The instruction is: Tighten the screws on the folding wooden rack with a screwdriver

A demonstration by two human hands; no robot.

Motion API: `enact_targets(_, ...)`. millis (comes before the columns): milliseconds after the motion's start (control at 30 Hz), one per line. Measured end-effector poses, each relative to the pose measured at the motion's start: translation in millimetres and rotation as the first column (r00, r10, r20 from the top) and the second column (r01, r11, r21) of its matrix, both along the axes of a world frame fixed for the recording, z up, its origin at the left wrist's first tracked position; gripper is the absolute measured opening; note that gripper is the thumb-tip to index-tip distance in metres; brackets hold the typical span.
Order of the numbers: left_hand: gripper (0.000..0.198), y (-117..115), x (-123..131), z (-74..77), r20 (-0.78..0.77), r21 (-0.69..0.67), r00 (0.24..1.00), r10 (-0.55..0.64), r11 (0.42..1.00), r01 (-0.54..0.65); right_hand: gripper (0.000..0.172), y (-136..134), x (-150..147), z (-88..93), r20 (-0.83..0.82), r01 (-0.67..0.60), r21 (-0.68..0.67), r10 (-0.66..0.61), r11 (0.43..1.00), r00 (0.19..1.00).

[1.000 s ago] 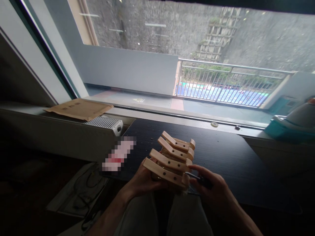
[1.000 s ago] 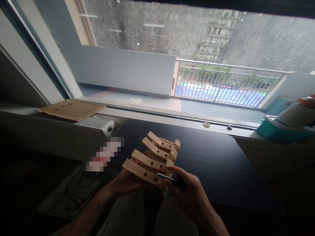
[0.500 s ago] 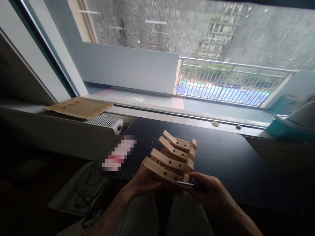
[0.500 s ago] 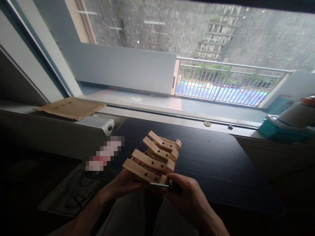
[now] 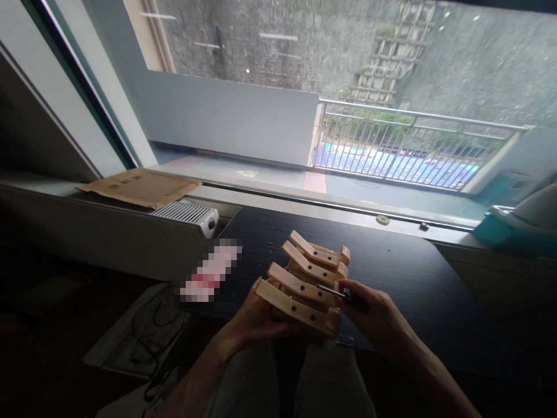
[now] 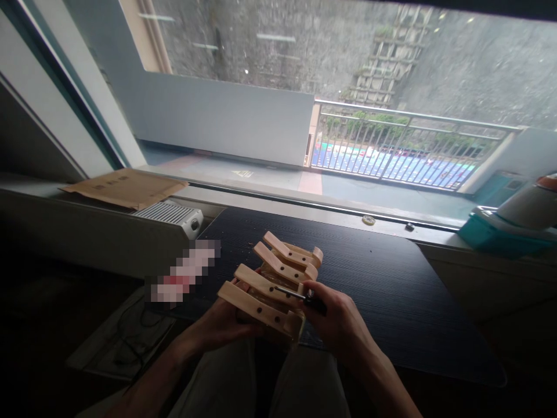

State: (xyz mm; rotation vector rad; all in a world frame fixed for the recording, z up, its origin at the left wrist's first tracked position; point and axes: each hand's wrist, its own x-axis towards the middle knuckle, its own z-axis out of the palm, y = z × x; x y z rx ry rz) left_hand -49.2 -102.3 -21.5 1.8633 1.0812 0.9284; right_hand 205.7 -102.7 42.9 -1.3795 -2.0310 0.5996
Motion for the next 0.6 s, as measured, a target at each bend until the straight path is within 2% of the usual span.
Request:
enact_targets(200,0.06,0,2,3.0,0.007,-0.009,1.0,0.003,1.0,-0.003,0.036,-2,3,-5.9,0.096,0.032,0.013,-0.033,0.999,0.995)
enact_targets(300,0.058,0,3,4.4,0.008,-0.024,1.0,-0.009,1.0,0.009,0.038,-1,5,1.4,0.169,0.05,0.009,-0.051,0.999,0.984)
enact_targets(367,0.056,-1,4,5.1,0.033,-0.029,0.999,-0.035,0.999,0.036,0.042,0,9,15.9,0.212,0.016,-0.056,-0.004,0.998,0.977)
enact_targets(433,0.058,-1,5,5.7,0.063,-0.023,0.997,-0.046,0.999,0.048,0.044,3,11,37.8,0.26,-0.024,-0.107,0.052,0.994,0.964)
enact_targets(500,0.059,-1,5,6.0,0.055,-0.015,0.998,-0.035,0.999,0.036,0.034,8,7,63.7,0.344,-0.085,-0.076,0.106,0.993,0.933)
enact_targets(567,0.057,-2,6,5.8,0.021,-0.006,1.0,-0.008,1.0,0.009,0.026,13,-5,88.0,0.479,-0.195,-0.033,0.187,0.98,0.858)
enact_targets(600,0.055,-2,6,5.5,0.004,0.0,1.0,0.004,1.0,-0.004,0.025,16,-13,97.9,0.567,-0.243,-0.045,0.225,0.969,0.792)
